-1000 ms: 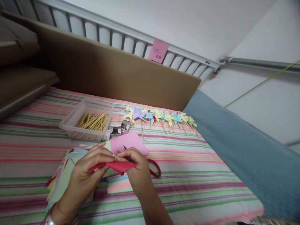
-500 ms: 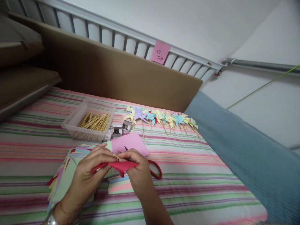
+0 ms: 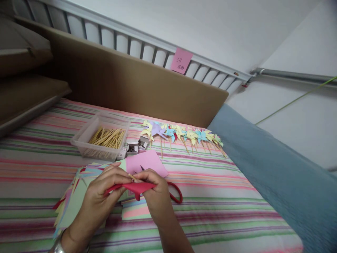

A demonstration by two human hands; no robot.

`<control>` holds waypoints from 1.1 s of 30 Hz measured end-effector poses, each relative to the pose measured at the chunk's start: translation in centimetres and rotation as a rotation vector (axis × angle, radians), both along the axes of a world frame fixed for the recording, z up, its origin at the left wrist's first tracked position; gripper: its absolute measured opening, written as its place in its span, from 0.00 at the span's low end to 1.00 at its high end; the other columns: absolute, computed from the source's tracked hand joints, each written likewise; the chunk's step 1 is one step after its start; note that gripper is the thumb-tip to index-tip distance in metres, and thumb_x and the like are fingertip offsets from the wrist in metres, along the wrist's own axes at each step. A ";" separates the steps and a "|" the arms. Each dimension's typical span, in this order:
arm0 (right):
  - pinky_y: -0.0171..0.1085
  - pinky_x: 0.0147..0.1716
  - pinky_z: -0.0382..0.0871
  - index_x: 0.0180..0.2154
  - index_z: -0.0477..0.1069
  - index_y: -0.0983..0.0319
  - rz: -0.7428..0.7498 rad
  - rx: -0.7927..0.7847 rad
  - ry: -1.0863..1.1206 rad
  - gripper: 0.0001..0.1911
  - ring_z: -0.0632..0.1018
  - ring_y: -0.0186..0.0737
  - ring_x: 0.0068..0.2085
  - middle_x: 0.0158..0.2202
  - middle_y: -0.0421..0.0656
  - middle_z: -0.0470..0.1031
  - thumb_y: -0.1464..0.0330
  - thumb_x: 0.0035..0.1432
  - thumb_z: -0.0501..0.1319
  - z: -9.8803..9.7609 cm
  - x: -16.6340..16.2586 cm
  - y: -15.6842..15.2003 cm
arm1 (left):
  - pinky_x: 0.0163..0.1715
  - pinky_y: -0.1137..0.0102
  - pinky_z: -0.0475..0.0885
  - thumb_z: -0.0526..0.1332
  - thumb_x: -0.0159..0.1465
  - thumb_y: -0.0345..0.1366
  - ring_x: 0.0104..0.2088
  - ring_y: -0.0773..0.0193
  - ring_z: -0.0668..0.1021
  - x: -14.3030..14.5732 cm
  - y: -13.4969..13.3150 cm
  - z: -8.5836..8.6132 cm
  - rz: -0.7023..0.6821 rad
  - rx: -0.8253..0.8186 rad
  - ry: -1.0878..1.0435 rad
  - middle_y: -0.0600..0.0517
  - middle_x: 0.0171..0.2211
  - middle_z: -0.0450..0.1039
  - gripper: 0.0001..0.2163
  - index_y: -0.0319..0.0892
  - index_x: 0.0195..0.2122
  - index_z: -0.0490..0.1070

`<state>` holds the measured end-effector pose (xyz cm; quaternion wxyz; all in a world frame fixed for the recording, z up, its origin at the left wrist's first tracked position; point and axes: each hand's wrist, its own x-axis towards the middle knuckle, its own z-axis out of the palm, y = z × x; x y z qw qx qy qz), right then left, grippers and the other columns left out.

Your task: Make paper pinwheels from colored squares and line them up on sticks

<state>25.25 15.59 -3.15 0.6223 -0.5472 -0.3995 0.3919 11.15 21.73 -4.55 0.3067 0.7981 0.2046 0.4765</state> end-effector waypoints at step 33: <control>0.33 0.32 0.67 0.27 0.78 0.60 -0.038 0.121 -0.198 0.12 0.74 0.37 0.31 0.27 0.40 0.73 0.78 0.47 0.57 0.0 -0.2 0.1 | 0.54 0.56 0.65 0.64 0.56 0.37 0.34 0.60 0.79 0.2 -0.1 -0.8 0.110 -0.251 -0.027 0.55 0.29 0.79 0.02 0.46 0.28 0.74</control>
